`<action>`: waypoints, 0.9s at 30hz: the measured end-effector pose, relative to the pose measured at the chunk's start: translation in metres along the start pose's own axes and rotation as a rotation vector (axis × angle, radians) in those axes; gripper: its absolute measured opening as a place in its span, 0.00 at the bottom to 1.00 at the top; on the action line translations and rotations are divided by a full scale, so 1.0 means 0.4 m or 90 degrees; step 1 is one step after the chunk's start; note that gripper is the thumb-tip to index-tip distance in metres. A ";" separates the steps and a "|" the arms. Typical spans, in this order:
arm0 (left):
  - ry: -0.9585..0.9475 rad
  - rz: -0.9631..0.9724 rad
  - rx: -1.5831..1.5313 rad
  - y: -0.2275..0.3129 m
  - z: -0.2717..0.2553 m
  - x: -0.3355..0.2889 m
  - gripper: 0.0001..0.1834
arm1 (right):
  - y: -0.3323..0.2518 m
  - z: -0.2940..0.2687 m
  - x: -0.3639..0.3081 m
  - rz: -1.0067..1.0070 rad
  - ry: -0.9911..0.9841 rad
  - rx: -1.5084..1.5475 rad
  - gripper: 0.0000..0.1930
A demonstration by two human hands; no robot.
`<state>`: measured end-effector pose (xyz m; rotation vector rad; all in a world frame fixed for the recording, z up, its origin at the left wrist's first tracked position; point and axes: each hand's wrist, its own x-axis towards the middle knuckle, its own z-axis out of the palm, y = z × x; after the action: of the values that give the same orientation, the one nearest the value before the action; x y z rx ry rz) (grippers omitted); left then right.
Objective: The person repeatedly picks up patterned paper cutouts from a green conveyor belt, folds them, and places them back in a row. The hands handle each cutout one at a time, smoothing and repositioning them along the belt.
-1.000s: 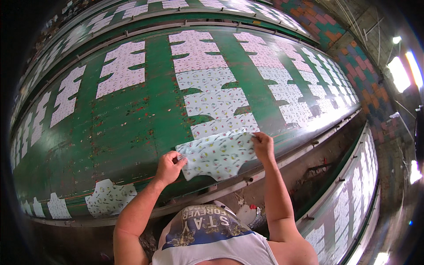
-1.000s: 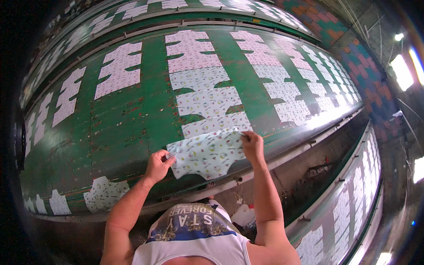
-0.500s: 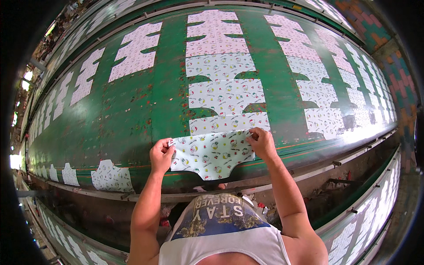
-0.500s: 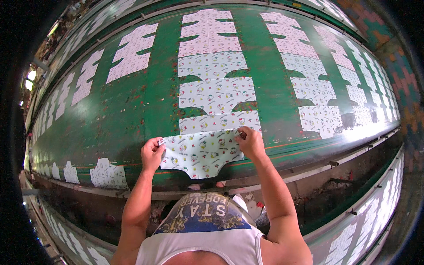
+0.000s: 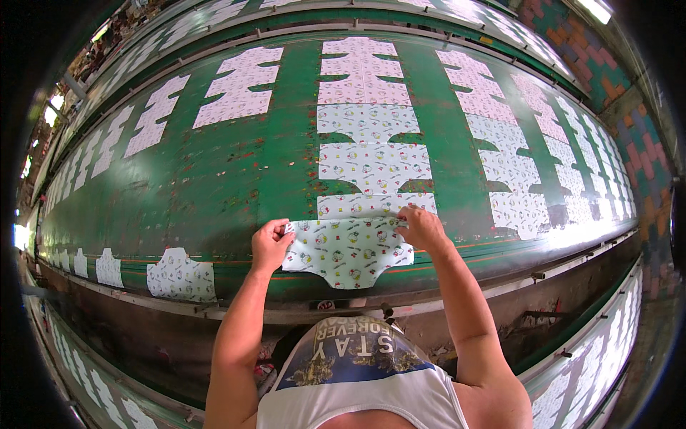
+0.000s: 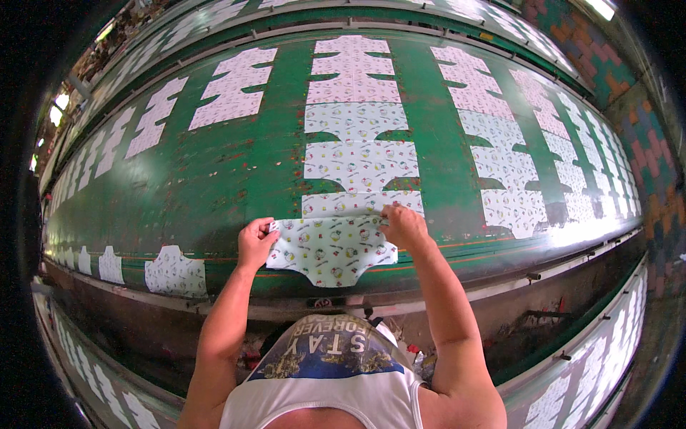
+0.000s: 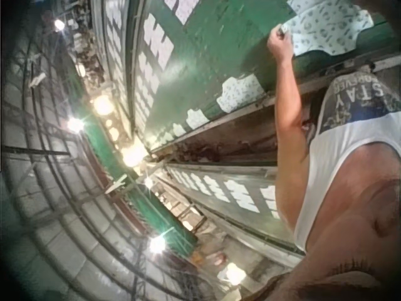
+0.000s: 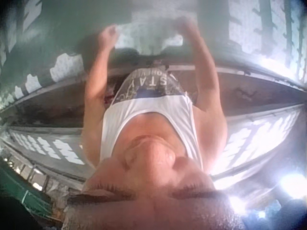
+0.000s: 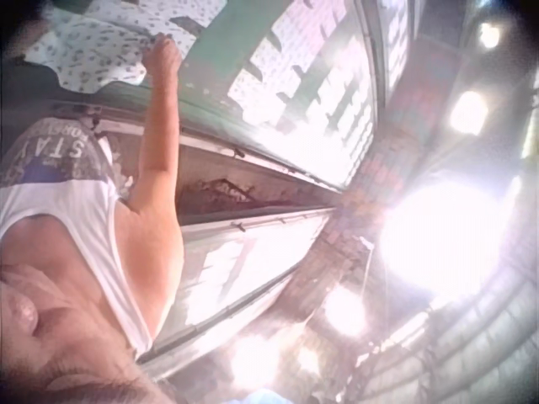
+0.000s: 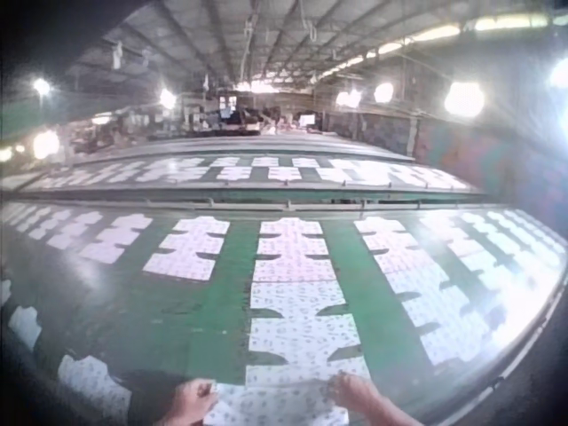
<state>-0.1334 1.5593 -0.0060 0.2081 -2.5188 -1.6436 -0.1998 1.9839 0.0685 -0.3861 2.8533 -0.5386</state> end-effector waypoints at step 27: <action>-0.154 -0.003 -0.333 0.155 -0.071 -0.046 0.06 | -0.120 0.003 -0.477 -0.060 0.101 0.712 0.11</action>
<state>-0.1132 1.5619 0.0617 -0.0410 -2.1237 -2.3748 -0.0091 1.9962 0.1158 -0.2523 2.1632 -2.0417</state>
